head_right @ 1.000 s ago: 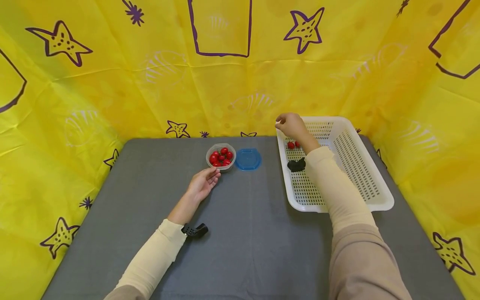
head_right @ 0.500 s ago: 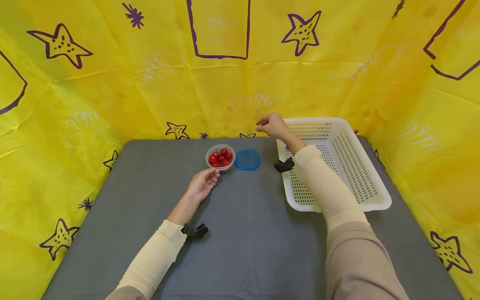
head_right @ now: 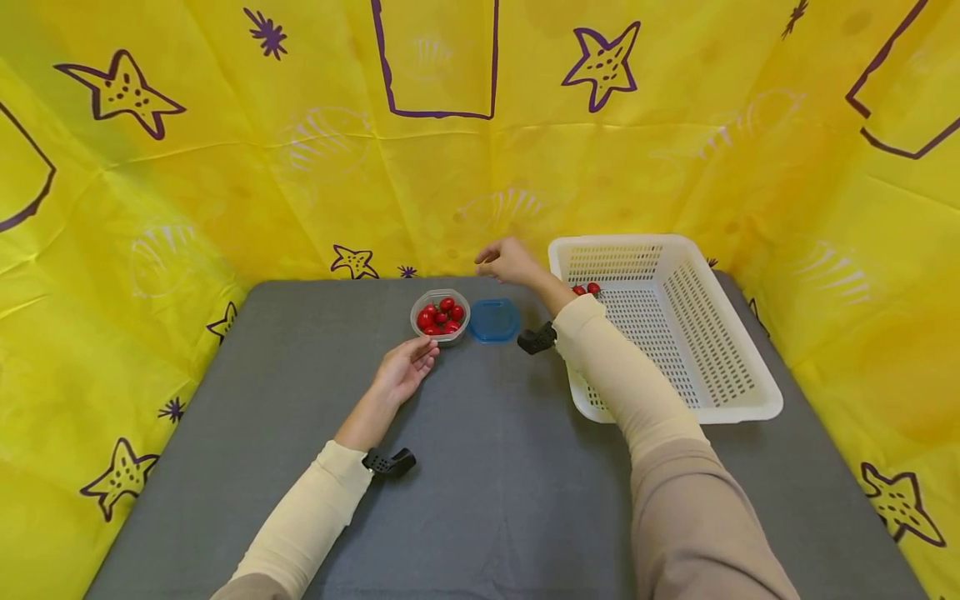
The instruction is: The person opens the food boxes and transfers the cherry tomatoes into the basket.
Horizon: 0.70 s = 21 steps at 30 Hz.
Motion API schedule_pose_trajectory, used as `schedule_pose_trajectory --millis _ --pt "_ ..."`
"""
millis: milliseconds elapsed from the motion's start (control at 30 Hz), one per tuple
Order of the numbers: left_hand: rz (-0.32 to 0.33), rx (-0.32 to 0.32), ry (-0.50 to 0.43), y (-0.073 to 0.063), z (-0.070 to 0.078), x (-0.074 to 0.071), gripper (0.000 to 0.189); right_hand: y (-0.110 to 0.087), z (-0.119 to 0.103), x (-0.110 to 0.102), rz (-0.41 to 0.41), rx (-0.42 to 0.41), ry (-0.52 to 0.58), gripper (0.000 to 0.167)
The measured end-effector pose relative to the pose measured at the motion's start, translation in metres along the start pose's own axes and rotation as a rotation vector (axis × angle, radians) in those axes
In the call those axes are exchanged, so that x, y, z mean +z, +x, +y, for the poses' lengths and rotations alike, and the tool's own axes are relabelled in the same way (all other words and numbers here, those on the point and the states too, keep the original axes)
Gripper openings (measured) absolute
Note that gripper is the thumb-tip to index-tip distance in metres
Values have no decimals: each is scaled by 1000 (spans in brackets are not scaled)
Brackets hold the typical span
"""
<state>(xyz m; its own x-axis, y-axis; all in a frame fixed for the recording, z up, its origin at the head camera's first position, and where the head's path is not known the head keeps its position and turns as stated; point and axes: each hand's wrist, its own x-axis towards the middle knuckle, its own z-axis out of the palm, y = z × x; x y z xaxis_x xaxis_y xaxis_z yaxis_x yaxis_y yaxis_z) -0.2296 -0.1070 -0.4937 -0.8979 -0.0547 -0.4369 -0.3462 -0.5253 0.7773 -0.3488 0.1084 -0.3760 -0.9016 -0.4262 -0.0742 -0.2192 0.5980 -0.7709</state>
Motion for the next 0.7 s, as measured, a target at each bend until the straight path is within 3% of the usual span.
schedule_pose_trajectory --millis 433,700 --pt "2 -2 10 0 1 -1 15 13 -13 40 -87 -10 -4 29" --pt "0 -16 0 0 2 -1 14 18 -19 65 -113 -67 -46 28"
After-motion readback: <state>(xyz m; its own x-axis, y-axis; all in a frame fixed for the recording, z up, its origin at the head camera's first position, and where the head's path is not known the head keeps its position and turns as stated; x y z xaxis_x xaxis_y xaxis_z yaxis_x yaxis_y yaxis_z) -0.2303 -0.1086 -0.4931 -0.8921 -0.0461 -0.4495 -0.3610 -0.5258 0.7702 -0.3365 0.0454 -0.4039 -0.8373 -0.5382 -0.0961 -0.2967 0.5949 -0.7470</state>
